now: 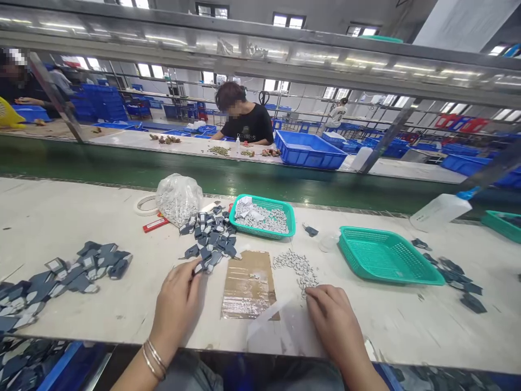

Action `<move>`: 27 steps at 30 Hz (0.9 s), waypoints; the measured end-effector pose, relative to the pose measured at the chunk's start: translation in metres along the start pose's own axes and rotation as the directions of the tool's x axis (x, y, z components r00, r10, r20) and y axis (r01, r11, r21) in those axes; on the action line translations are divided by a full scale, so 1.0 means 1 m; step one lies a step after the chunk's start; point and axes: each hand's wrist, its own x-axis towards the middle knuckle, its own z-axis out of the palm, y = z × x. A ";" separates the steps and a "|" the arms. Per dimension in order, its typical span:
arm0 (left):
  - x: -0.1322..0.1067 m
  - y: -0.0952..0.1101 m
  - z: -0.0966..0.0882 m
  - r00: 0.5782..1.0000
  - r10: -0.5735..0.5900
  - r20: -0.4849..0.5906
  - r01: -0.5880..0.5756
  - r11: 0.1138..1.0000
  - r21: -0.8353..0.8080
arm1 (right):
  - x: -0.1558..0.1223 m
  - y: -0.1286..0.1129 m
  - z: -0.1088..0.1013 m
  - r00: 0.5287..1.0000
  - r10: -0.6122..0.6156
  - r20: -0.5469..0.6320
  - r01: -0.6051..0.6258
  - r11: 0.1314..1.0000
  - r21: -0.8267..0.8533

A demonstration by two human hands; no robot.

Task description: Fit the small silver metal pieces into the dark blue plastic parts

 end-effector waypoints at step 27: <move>-0.051 0.074 -0.020 0.764 -0.391 0.513 0.601 0.143 -0.786 | 0.009 -0.017 0.007 0.983 -0.179 0.028 0.177 0.983 0.056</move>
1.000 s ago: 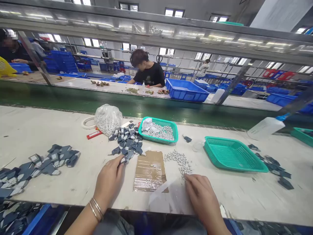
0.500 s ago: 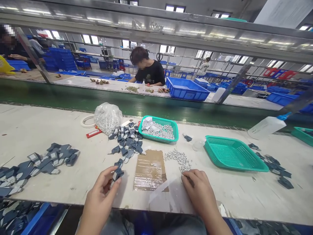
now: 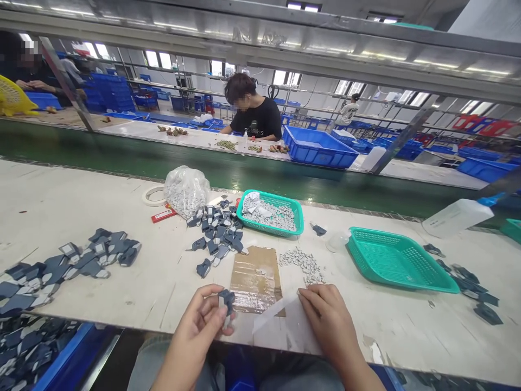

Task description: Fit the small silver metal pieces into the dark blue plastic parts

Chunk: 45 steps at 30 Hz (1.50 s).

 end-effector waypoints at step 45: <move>0.000 -0.011 0.012 0.965 0.039 0.259 -0.127 0.934 0.333 | 0.055 -0.089 -0.029 0.956 -0.293 0.005 0.269 0.884 0.382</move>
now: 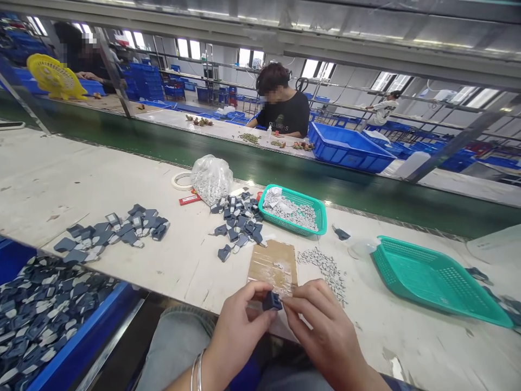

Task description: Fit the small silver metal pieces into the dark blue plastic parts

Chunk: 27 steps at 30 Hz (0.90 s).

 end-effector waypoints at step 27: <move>0.003 -0.016 -0.059 0.880 0.474 -0.004 -0.308 0.577 0.756 | -0.029 0.001 0.011 0.974 0.204 0.096 -0.208 0.977 0.035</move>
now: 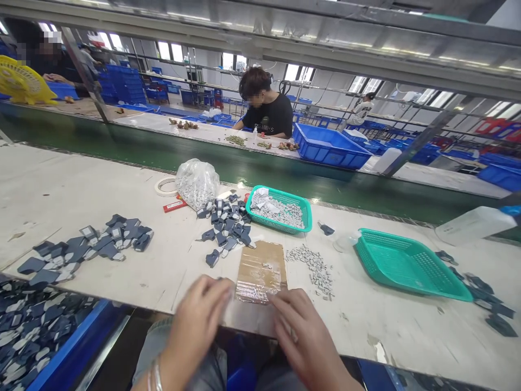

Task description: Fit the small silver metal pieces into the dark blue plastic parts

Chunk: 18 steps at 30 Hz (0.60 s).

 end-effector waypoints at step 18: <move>0.031 -0.050 -0.016 0.988 0.005 -0.154 0.042 0.953 0.301 | -0.034 0.084 -0.018 0.917 0.383 -0.111 -0.397 0.850 -0.347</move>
